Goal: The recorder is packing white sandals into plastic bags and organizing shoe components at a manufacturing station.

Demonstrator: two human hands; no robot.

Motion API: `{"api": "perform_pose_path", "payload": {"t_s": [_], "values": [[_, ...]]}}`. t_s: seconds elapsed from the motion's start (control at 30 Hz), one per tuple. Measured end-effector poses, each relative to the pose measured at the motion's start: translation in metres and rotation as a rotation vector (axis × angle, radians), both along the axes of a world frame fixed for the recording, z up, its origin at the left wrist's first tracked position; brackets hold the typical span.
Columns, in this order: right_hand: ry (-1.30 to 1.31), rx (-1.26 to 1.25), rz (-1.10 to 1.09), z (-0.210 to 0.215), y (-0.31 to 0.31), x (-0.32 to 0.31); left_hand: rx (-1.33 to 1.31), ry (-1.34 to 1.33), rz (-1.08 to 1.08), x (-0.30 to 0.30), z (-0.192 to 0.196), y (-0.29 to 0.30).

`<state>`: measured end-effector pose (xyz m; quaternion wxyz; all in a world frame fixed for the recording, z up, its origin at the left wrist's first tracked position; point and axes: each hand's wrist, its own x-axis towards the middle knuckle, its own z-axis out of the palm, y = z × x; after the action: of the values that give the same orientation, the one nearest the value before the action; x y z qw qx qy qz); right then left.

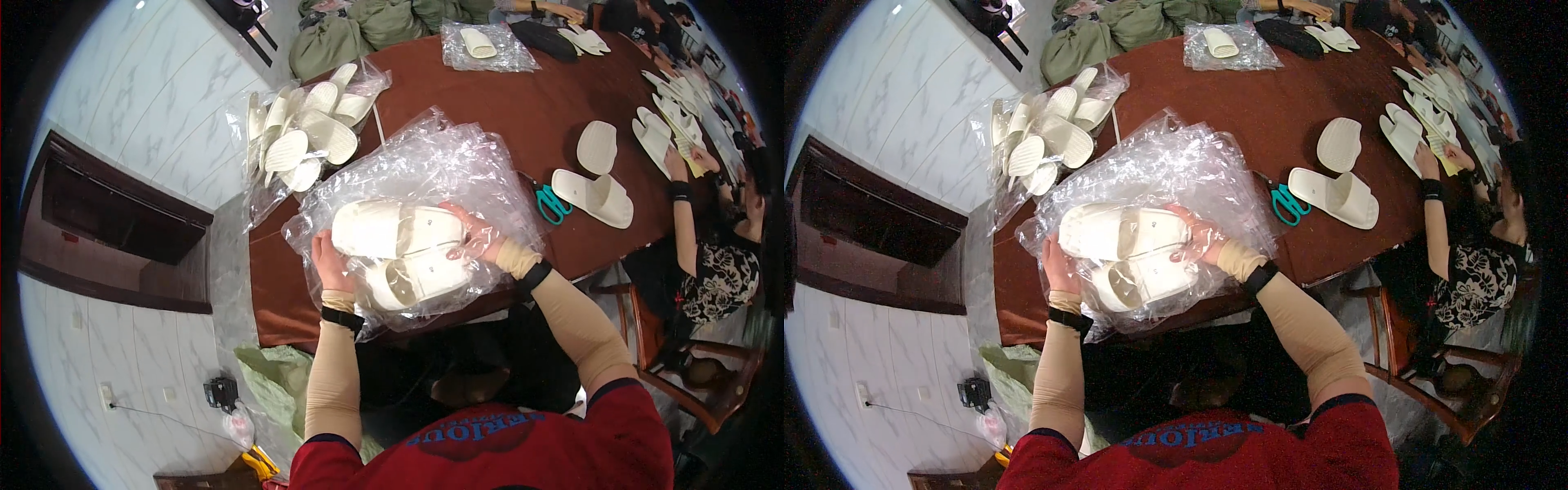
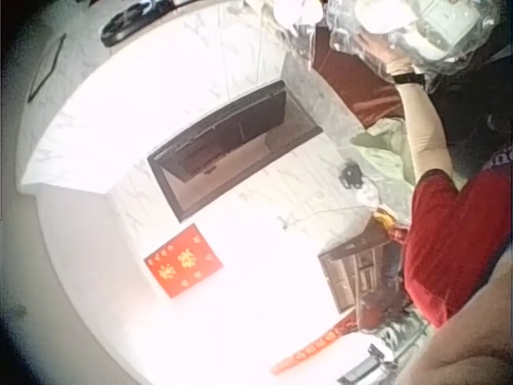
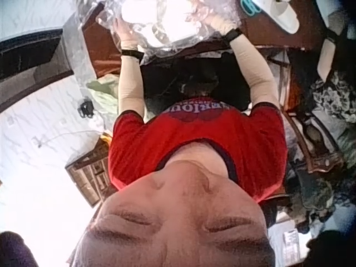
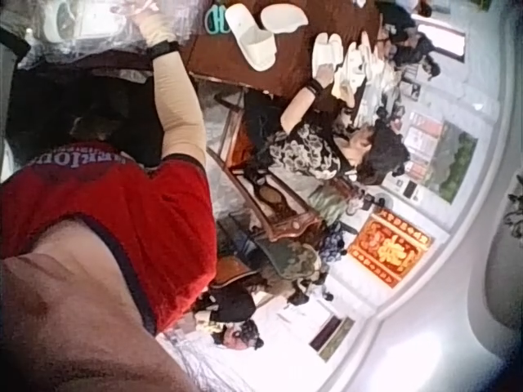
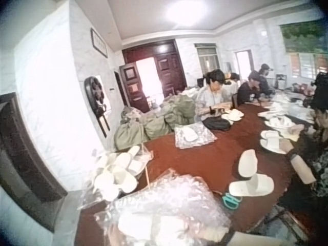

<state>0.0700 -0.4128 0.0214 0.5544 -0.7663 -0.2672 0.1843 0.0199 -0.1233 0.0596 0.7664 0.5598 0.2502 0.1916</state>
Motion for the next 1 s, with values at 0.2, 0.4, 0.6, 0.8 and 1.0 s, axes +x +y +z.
{"api": "perform_pose_path", "payload": {"t_s": [0.2,0.4,0.6,0.8,1.0], "values": [[0.061,0.2,-0.126,0.051,-0.016,-0.003,0.494,-0.113,0.194,-0.009,-0.009,0.032],[0.269,0.397,-0.189,0.006,-0.028,0.018,1.296,0.289,0.45,-0.008,-0.041,0.06],[0.33,0.587,-0.217,0.003,-0.033,0.023,0.569,0.046,0.155,0.0,-0.044,0.067],[0.42,0.596,-0.312,0.002,-0.07,0.03,1.384,0.301,0.082,-0.004,-0.032,0.01],[0.416,0.666,-0.294,-0.001,-0.08,0.031,1.164,0.549,-0.056,0.007,-0.036,0.003]]}}
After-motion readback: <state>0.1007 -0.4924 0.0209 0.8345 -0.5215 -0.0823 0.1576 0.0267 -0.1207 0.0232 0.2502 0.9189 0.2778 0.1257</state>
